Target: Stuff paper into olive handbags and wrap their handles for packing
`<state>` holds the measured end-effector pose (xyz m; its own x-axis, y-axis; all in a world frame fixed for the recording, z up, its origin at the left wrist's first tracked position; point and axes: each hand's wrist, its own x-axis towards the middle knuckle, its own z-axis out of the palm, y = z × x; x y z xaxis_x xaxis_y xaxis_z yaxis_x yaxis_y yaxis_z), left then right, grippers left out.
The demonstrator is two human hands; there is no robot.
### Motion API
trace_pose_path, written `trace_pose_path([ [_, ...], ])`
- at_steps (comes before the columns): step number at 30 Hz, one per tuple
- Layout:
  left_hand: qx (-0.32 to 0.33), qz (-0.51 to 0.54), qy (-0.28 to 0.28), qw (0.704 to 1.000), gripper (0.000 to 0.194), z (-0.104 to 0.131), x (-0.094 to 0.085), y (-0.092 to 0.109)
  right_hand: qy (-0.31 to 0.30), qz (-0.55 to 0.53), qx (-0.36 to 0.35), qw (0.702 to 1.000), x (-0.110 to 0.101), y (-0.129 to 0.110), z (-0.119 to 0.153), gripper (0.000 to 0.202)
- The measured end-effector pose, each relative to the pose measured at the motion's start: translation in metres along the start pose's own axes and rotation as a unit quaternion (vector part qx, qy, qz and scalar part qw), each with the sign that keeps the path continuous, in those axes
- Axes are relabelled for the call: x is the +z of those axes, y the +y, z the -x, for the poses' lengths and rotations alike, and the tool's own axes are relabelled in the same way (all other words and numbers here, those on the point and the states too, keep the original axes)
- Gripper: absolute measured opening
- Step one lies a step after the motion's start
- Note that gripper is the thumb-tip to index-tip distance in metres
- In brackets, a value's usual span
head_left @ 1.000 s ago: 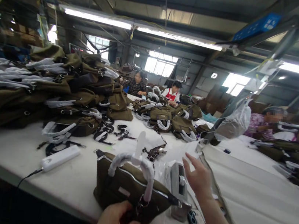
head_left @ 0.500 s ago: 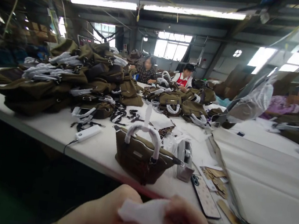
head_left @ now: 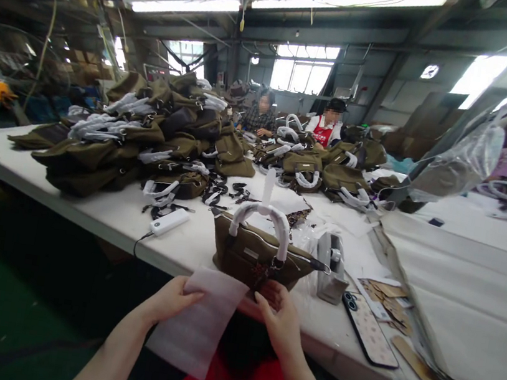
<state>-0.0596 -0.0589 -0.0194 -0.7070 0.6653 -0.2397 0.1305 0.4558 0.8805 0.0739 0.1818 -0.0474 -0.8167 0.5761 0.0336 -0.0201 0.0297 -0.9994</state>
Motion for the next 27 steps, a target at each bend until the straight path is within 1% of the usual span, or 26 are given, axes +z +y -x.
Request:
trace_pose_path([
  [2, 0.011, -0.007, 0.012, 1.0, 0.042, -0.002, -0.002, -0.002, 0.029, -0.068, 0.024, 0.997, 0.015, 0.006, 0.0, 0.046],
  [4, 0.019, -0.019, 0.023, 0.999, 0.04, -0.004, -0.004, -0.005, 0.069, -0.131, 0.041, 0.988, 0.026, 0.012, 0.002, 0.049],
  [7, 0.019, -0.026, 0.046, 0.998, 0.039, -0.007, -0.005, -0.012, 0.113, -0.174, 0.02, 0.978, 0.033, 0.016, 0.006, 0.057],
  [9, 0.017, -0.023, 0.057, 0.998, 0.039, -0.01, -0.006, -0.018, 0.121, -0.164, 0.006, 0.979, 0.033, 0.014, 0.007, 0.064],
  [11, 0.014, -0.021, 0.063, 0.998, 0.039, -0.012, -0.007, -0.022, 0.118, -0.145, 0.009, 0.982, 0.032, 0.008, 0.005, 0.068],
  [13, 0.015, -0.022, 0.066, 0.997, 0.038, -0.015, -0.006, -0.024, 0.119, -0.138, 0.026, 0.983, 0.032, 0.001, 0.0, 0.067],
  [16, 0.017, -0.015, 0.065, 0.998, 0.039, -0.017, -0.006, -0.023, 0.132, -0.148, 0.048, 0.979, 0.033, -0.006, -0.011, 0.061],
  [21, 0.029, -0.003, 0.05, 0.998, 0.037, -0.019, -0.007, -0.021, 0.109, -0.135, 0.075, 0.982, 0.034, 0.0, -0.024, 0.051],
  [24, 0.032, -0.011, 0.058, 0.998, 0.036, -0.021, -0.009, -0.023, 0.126, -0.094, 0.07, 0.985, 0.034, 0.006, -0.027, 0.049],
  [27, 0.024, -0.019, 0.07, 0.997, 0.037, -0.024, -0.009, -0.025, 0.138, -0.059, 0.055, 0.987, 0.034, 0.008, -0.027, 0.042],
])
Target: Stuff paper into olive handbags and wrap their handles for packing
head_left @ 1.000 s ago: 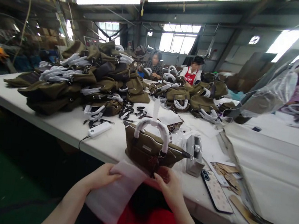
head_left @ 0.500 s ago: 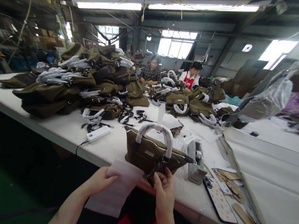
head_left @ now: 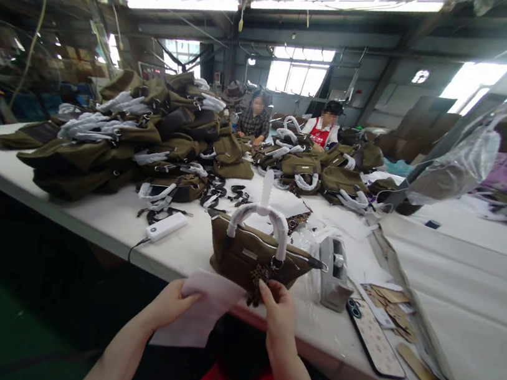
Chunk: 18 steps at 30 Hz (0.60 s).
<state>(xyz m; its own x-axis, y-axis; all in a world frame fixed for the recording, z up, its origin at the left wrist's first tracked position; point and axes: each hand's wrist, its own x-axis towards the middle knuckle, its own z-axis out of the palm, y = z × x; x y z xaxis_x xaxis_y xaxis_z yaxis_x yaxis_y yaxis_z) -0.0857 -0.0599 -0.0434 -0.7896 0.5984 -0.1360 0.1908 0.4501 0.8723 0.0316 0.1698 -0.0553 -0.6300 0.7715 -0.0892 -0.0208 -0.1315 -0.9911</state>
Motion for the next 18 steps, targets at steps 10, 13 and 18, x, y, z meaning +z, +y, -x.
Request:
trace_pose_path([
  [10, -0.009, 0.032, -0.035, 0.999, 0.049, -0.005, 0.011, 0.018, -0.045, -0.134, 0.035, 0.989, 0.005, -0.002, -0.005, 0.044],
  [13, 0.008, 0.016, -0.037, 0.999, 0.045, -0.007, 0.01, 0.018, -0.068, -0.132, 0.041, 0.988, 0.011, -0.01, -0.004, 0.048],
  [18, -0.002, 0.11, -0.084, 0.99, 0.047, -0.008, 0.018, 0.021, -0.053, -0.035, 0.01, 0.998, -0.009, -0.03, -0.002, 0.045],
])
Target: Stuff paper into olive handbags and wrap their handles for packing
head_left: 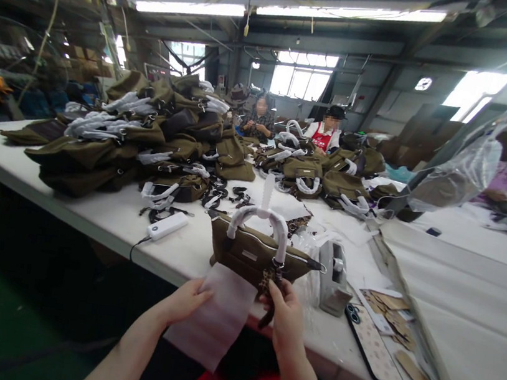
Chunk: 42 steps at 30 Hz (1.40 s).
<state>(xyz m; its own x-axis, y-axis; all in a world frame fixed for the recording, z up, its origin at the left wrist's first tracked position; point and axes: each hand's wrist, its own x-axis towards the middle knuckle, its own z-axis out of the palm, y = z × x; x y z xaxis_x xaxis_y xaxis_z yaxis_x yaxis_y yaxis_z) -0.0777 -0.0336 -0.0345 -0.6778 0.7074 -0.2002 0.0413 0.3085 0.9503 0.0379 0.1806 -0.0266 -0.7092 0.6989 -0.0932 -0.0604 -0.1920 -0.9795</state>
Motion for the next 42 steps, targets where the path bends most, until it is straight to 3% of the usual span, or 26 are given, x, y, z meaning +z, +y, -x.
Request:
trace_pose_path([
  [5, -0.021, 0.144, -0.064, 0.987, 0.051, -0.019, 0.038, 0.018, -0.032, 0.121, -0.043, 0.991, -0.031, -0.024, -0.002, 0.052],
  [8, -0.018, 0.257, -0.075, 0.963, 0.05, -0.032, 0.064, 0.032, -0.047, 0.154, -0.047, 0.986, -0.039, -0.032, 0.0, 0.053],
  [11, -0.022, 0.339, -0.113, 0.934, 0.042, -0.037, 0.078, 0.042, -0.051, 0.166, -0.037, 0.984, -0.041, -0.038, 0.006, 0.052],
  [15, -0.024, 0.382, -0.136, 0.914, 0.036, -0.036, 0.081, 0.046, -0.072, 0.164, -0.024, 0.984, -0.044, -0.044, 0.012, 0.052],
  [20, -0.025, 0.423, -0.076, 0.903, 0.051, -0.04, 0.077, 0.04, -0.084, 0.173, -0.04, 0.981, -0.045, -0.035, 0.01, 0.054],
  [24, -0.025, 0.455, -0.072, 0.887, 0.05, -0.042, 0.076, 0.032, -0.091, 0.187, -0.043, 0.977, -0.044, -0.024, 0.007, 0.052],
  [29, -0.027, 0.422, -0.052, 0.905, 0.04, -0.038, 0.073, 0.027, -0.081, 0.264, -0.084, 0.957, -0.049, -0.02, 0.005, 0.042],
  [32, -0.028, 0.314, -0.03, 0.949, 0.04, -0.029, 0.064, 0.023, -0.006, 0.372, -0.197, 0.907, -0.055, -0.022, 0.008, 0.034],
  [34, -0.02, 0.208, -0.051, 0.977, 0.037, -0.018, 0.055, 0.022, 0.018, 0.411, -0.261, 0.873, -0.056, -0.025, 0.012, 0.031],
  [36, -0.015, 0.127, -0.115, 0.985, 0.035, -0.007, 0.046, 0.022, -0.042, 0.414, -0.272, 0.867, -0.052, -0.028, 0.017, 0.029],
  [38, -0.007, 0.089, -0.181, 0.979, 0.035, 0.002, 0.04, 0.025, -0.148, 0.401, -0.238, 0.872, -0.044, -0.03, 0.021, 0.027],
  [40, 0.004, 0.076, -0.212, 0.974, 0.035, 0.007, 0.037, 0.028, -0.231, 0.383, -0.196, 0.873, -0.035, -0.031, 0.024, 0.026],
  [42, 0.003, 0.075, -0.22, 0.973, 0.036, 0.008, 0.037, 0.029, -0.264, 0.373, -0.172, 0.872, -0.028, -0.029, 0.025, 0.028],
])
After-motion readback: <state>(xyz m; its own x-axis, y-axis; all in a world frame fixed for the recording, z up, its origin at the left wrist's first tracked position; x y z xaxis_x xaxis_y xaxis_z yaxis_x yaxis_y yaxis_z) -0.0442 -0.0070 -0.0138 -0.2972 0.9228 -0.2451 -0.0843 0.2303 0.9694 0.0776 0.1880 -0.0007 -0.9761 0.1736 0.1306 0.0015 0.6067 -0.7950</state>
